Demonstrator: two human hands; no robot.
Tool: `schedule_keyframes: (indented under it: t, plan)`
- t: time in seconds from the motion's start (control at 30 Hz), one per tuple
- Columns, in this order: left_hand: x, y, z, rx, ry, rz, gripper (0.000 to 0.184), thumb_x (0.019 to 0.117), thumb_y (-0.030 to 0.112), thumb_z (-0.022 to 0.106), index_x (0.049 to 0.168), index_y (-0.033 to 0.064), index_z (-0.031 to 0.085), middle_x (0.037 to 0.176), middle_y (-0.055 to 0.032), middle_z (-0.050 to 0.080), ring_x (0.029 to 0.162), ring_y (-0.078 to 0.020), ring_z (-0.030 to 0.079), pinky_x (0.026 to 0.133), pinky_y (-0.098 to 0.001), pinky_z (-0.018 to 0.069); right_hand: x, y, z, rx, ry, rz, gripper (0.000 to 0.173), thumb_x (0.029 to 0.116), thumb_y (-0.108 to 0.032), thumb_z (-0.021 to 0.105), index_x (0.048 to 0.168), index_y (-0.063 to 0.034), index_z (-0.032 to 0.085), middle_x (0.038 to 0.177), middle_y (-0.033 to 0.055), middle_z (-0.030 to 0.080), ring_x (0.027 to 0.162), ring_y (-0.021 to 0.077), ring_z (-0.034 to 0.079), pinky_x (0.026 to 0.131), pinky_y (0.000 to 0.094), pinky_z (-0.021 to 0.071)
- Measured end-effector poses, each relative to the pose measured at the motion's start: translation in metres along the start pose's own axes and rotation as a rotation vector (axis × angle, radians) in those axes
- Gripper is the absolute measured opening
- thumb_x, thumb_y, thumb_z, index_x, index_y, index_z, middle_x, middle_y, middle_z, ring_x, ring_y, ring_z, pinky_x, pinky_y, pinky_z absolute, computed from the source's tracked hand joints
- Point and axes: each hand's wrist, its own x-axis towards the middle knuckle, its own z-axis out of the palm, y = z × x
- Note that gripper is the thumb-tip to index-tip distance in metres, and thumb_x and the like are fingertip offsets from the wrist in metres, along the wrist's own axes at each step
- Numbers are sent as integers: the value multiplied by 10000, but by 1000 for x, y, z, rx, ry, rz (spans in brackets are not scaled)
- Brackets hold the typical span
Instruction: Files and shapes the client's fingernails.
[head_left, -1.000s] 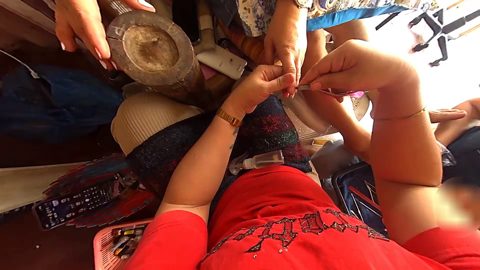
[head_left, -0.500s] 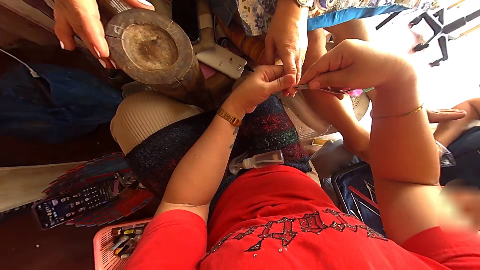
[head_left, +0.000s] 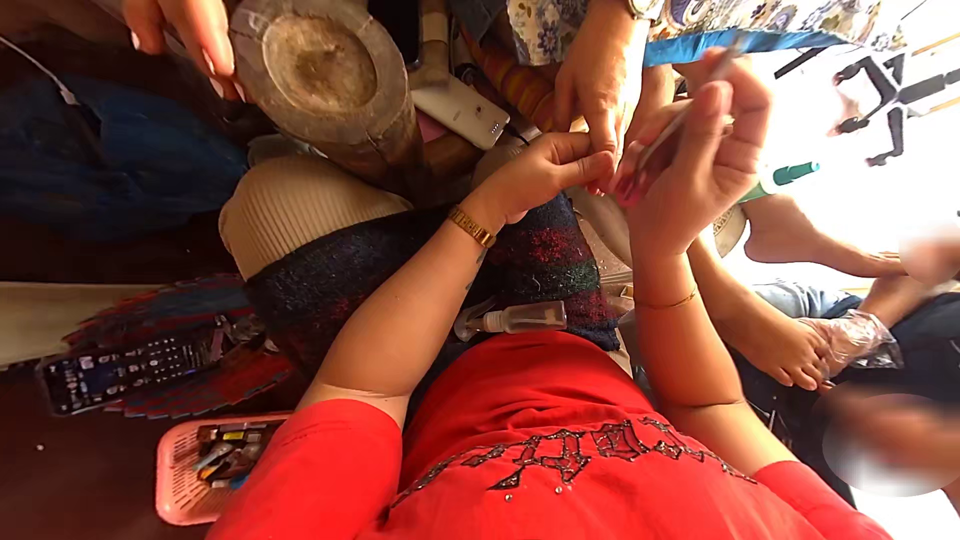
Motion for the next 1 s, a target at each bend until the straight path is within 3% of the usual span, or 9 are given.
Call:
schedule_keyframes:
  t: [0.1, 0.17, 0.27, 0.37, 0.5, 0.57, 0.63, 0.73, 1.0]
  plan:
    - [-1, 2, -2, -13, 4, 1, 197, 1058, 106, 507, 959, 103, 677, 843, 90, 681, 829, 3, 649, 826, -214, 550, -5, -6, 6, -4, -50, -17, 173, 1094, -64, 414, 1217, 21, 503, 718, 1, 622, 502, 65, 564, 427, 237, 510]
    - [-1, 3, -4, 1, 1, -8, 191, 1056, 101, 503, 979, 106, 679, 849, 103, 682, 824, 18, 650, 818, -201, 553, -10, -3, 5, -18, -96, -1, 176, 1081, -57, 465, 1202, 41, 546, 706, -7, 639, 496, 43, 564, 418, 219, 499]
    - [0, 1, -1, -13, -15, 0, 190, 1057, 110, 507, 983, 87, 681, 841, 77, 688, 831, -22, 662, 840, -240, 559, -2, 8, -10, -77, -19, -71, 159, 1087, -30, 424, 1184, 61, 510, 700, 21, 614, 491, 85, 569, 436, 257, 526]
    - [1, 1, 0, -18, -1, -5, 169, 1055, 104, 513, 988, 90, 668, 834, 90, 669, 811, 3, 644, 816, -212, 551, -8, -5, -1, -47, -99, 15, 148, 1087, -70, 444, 1193, -26, 538, 758, -16, 649, 540, 51, 585, 466, 222, 521]
    - [1, 0, -3, -13, -17, -13, 170, 1051, 102, 522, 980, 86, 676, 840, 71, 675, 824, -20, 650, 829, -230, 554, -4, 0, -14, -127, -117, 112, 151, 1080, -39, 455, 1185, 39, 531, 739, 5, 641, 530, 69, 586, 456, 245, 524]
    - [1, 2, -3, -22, -30, 2, 190, 1048, 105, 513, 948, 92, 674, 837, 51, 681, 836, -53, 658, 843, -258, 557, 11, -12, -34, -225, -204, 269, 160, 1091, -80, 461, 1188, 21, 540, 777, 2, 661, 513, 52, 572, 429, 219, 508]
    - [1, 2, -3, -36, -32, 1, 191, 1046, 99, 513, 936, 89, 669, 840, 45, 679, 839, -59, 657, 844, -258, 554, 20, -36, -51, -346, -407, 449, 165, 1059, -91, 525, 1169, -11, 618, 844, -23, 711, 514, 11, 550, 429, 180, 468]
    - [1, 1, -2, -69, -21, -10, 175, 1039, 83, 523, 935, 92, 663, 829, 53, 680, 822, -49, 663, 827, -245, 560, 18, -66, -60, -510, -696, 605, 182, 1038, -110, 574, 1185, -56, 666, 725, -47, 650, 482, -2, 535, 415, 150, 459]
    - [0, 1, -1, -39, -2, 0, 156, 1023, 79, 549, 924, 98, 668, 819, 62, 665, 812, -36, 645, 813, -235, 545, 5, -73, -51, -669, -758, 624, 266, 1059, -130, 551, 1272, -79, 702, 643, -24, 626, 441, 28, 520, 384, 172, 440]
